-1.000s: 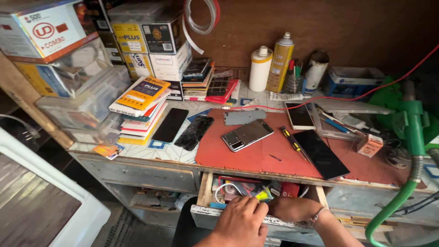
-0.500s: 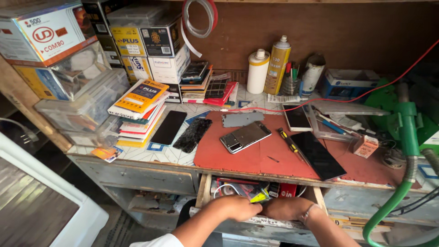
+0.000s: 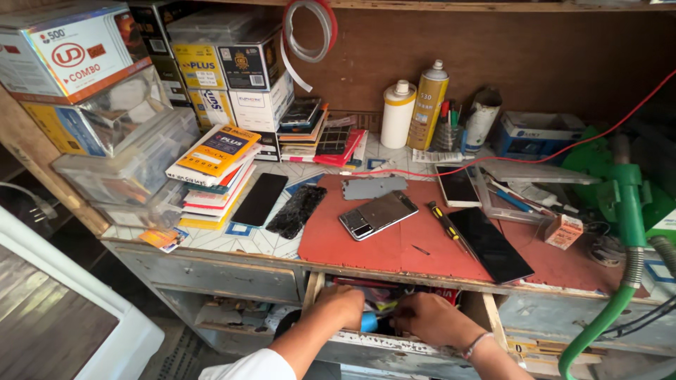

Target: The person removes a protective film from the back of a smartphone, then uses a blue electric screwdriver to remove screws from the device's back cover. The phone is held and rotated while screws are removed, and the back cover is set aside.

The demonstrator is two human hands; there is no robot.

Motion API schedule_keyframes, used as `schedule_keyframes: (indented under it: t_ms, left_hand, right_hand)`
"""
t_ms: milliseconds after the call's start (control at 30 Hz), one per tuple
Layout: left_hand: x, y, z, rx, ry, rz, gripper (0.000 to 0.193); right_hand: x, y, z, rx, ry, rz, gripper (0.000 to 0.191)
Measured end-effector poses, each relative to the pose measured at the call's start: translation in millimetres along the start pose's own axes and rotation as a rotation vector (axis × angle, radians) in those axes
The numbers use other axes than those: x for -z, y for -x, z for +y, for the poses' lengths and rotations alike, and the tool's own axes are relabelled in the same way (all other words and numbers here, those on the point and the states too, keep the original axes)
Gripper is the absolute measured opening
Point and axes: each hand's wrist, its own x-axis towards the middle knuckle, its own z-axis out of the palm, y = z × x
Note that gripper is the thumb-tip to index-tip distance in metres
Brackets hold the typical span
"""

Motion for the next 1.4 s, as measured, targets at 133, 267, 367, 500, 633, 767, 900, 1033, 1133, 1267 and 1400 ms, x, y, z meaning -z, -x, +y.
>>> schedule_keyframes:
  t_ms: [133,267,367,500,633,767,900,1033,1133,1267,1400]
  left_hand:
    - [13.8,16.8,8.0,0.008,0.104,0.049,0.041]
    - [39.0,32.0,21.9,-0.059,0.092,0.035,0.042]
    - [52.0,46.5,31.8,-0.123,0.095,0.153,0.033]
    - [72.0,67.7,34.9,-0.21,0.123,0.243,0.028]
    - [98.0,87.3,28.7,-0.276,0.318,0.298,0.039]
    - [117.3,96.6,14.6,-0.416,0.578,0.328,0.039]
    - [112.7,85.7,7.6,-0.634,0.745,0.594,0.039]
    - [89.7,65.1,6.2,-0.385,0.523,0.849,0.059]
    - [62.3,57.8,11.5,-0.376,0.167,1.076,0.076]
    - [13.4,65.6,33.2,-0.464,-0.092,1.05,0.087]
    - [-7.7,62.5,47.4,-0.34,-0.18,1.058,0.085]
  right_hand:
    - [-2.2,8.1,-6.8,0.017,0.106,0.235,0.024]
    - [-0.2,18.5,-20.9,0.0,0.139,0.331,0.03]
    - [5.8,29.0,-33.4,0.011,0.058,0.354,0.034]
    - [12.5,45.3,-41.2,0.153,-0.056,0.419,0.047]
    - [11.0,56.7,-46.6,0.119,-0.044,0.485,0.033]
    - [15.8,58.4,-55.0,0.424,0.205,0.985,0.03]
    - [34.7,52.9,-58.4,0.433,0.297,1.068,0.026]
    - [53.5,40.6,-54.2,0.356,0.307,0.975,0.022]
    - [61.5,27.7,-48.4,0.313,0.309,0.912,0.022]
    - [65.9,13.4,-37.4,0.326,0.149,0.946,0.021]
    - [61.9,1.5,-28.7,0.231,0.084,0.924,0.027]
